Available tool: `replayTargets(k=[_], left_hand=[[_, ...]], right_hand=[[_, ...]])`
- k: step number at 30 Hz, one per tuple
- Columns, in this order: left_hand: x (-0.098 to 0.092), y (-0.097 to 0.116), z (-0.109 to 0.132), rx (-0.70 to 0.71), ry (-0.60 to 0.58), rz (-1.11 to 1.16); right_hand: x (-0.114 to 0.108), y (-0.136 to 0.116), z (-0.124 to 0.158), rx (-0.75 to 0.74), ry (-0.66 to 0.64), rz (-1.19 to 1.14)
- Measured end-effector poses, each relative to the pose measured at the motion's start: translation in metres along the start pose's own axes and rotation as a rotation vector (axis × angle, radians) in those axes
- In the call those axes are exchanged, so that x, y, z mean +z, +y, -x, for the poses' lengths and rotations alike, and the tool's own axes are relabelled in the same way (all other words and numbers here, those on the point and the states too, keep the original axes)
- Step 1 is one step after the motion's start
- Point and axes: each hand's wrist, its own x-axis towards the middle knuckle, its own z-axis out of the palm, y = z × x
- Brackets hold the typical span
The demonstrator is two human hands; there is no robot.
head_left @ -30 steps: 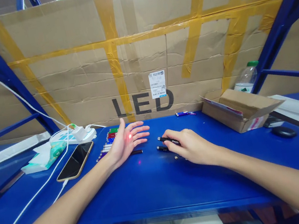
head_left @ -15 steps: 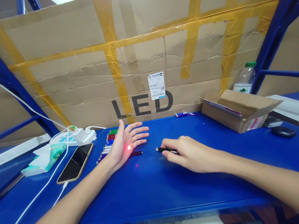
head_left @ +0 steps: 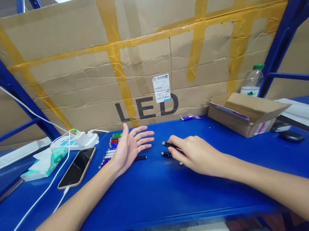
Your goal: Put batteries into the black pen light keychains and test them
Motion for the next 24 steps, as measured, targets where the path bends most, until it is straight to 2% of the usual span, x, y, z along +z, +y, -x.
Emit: replayTargets(k=[2,5,9,11,13,16,18,21,24], left_hand=[[-0.0001,-0.0004,-0.0001,-0.004,-0.004,-0.001],[-0.0003,-0.0009,-0.0001,-0.007,-0.008,0.005],[-0.0001,-0.001,0.0006,0.005,-0.018,0.023],[0.0001,-0.001,0.0009,0.002,-0.02,0.03],[0.0001,-0.0011,0.0009,-0.006,-0.017,0.029],[-0.0006,-0.0015,0.0005,-0.009,-0.017,0.022],[-0.001,-0.0016,0.0002,-0.007,-0.026,0.021],[-0.0007,-0.0016,0.0002,-0.005,-0.028,0.026],[0.0001,-0.0013,0.0003,-0.008,-0.017,0.025]], right_hand=[[-0.0003,0.0011,-0.001,0.024,-0.04,0.064],[-0.0015,-0.0022,0.0004,-0.075,-0.102,-0.037],[-0.0028,-0.0028,0.0013,-0.119,-0.002,-0.193],[-0.0025,0.0005,0.0005,-0.061,0.052,-0.145],[-0.0013,0.0029,0.0005,-0.031,0.047,-0.097],[0.001,0.0014,0.0033,-0.125,0.01,-0.147],[0.0013,-0.0007,0.0053,-0.174,0.043,-0.196],[-0.0008,-0.0006,0.0045,-0.107,0.107,-0.14],[-0.0034,0.0001,0.0012,-0.006,0.037,0.03]])
